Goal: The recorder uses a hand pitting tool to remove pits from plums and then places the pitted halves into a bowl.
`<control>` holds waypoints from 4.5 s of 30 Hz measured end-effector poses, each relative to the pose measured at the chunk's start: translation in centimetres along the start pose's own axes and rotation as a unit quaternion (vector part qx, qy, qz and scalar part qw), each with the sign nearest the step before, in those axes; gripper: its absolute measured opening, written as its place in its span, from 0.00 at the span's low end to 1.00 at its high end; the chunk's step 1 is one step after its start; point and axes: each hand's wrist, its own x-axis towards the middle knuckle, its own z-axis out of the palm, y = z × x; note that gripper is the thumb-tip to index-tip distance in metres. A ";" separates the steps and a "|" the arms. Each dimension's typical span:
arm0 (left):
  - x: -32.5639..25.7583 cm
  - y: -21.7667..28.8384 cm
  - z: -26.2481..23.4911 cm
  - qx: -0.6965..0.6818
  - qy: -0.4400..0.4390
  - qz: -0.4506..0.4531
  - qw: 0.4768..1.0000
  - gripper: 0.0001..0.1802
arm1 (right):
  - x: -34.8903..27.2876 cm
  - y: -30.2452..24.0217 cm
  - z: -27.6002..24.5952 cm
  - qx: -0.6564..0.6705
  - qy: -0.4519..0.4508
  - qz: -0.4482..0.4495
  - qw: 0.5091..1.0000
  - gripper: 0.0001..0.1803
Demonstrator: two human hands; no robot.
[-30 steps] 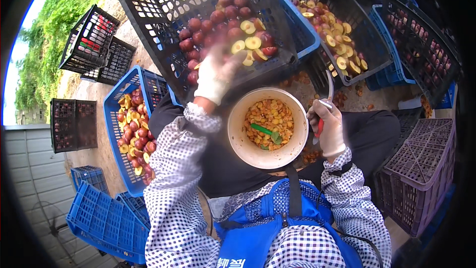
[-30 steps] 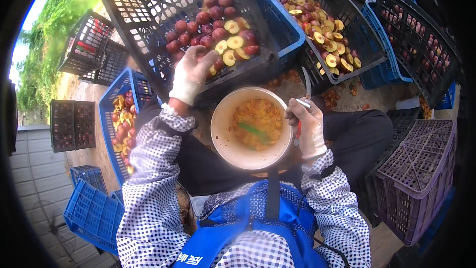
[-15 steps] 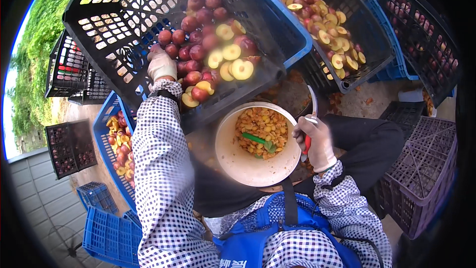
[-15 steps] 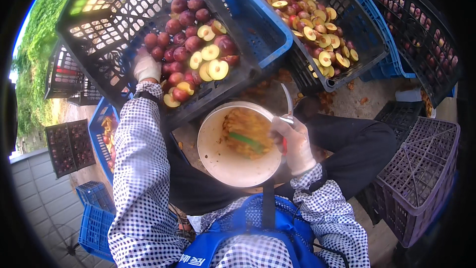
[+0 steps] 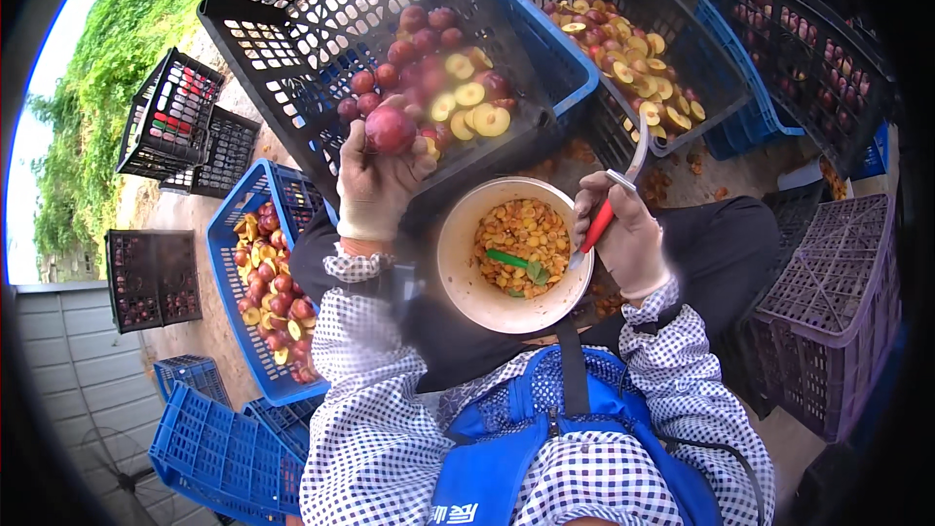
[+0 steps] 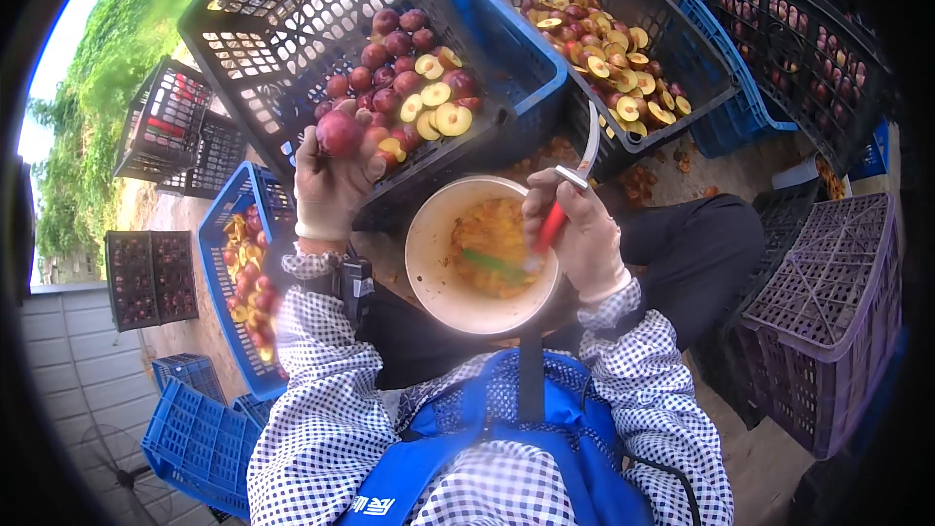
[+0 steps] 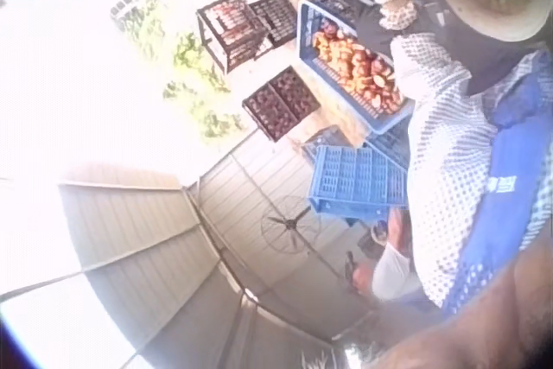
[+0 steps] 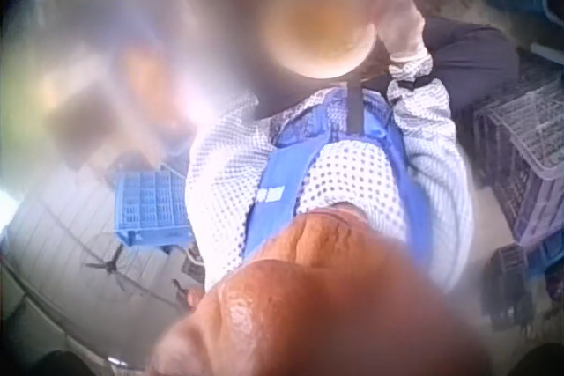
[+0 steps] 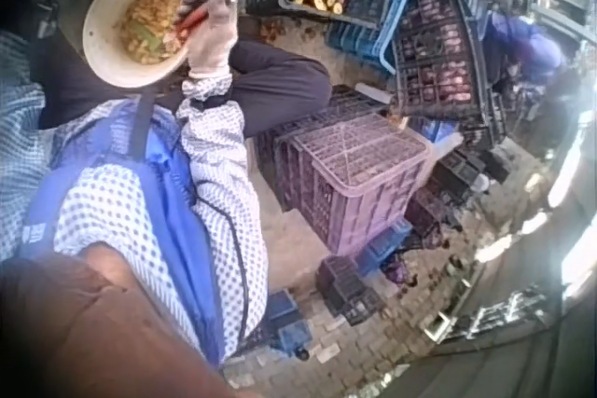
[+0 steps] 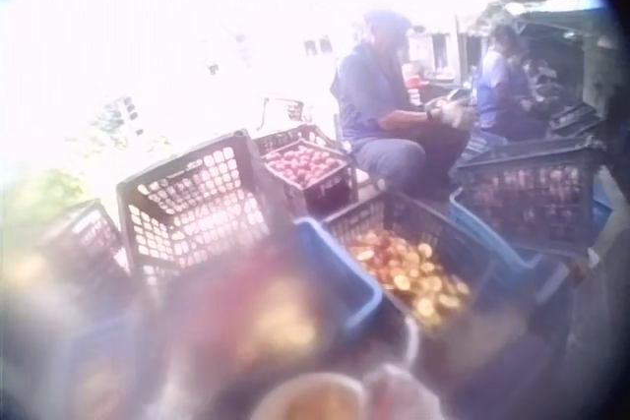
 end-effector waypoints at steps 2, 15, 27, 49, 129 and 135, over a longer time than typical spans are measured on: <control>-2.6 -3.3 0.2 -0.116 -0.036 -0.049 0.991 0.31 | -1.6 -1.2 1.2 -0.079 -0.028 0.034 0.996 0.27; -11.9 -10.9 3.2 -0.159 0.064 -0.148 0.974 0.28 | -5.8 2.9 4.5 -0.487 -0.121 -0.119 0.857 0.20; -13.8 -11.6 6.0 0.036 0.181 -0.071 0.980 0.24 | -7.5 5.0 6.2 -0.615 -0.071 -0.246 0.745 0.18; -13.3 -11.0 2.0 -0.255 0.051 0.012 0.965 0.37 | -8.7 5.3 8.2 -0.517 -0.104 -0.158 0.835 0.18; -12.5 -6.3 9.9 0.343 -0.046 0.037 0.938 0.40 | -3.4 3.3 7.0 -0.247 -0.057 -0.065 0.965 0.19; -12.3 -10.6 7.1 0.451 0.025 0.169 0.876 0.35 | -3.4 5.3 7.7 -0.317 -0.045 -0.021 0.947 0.17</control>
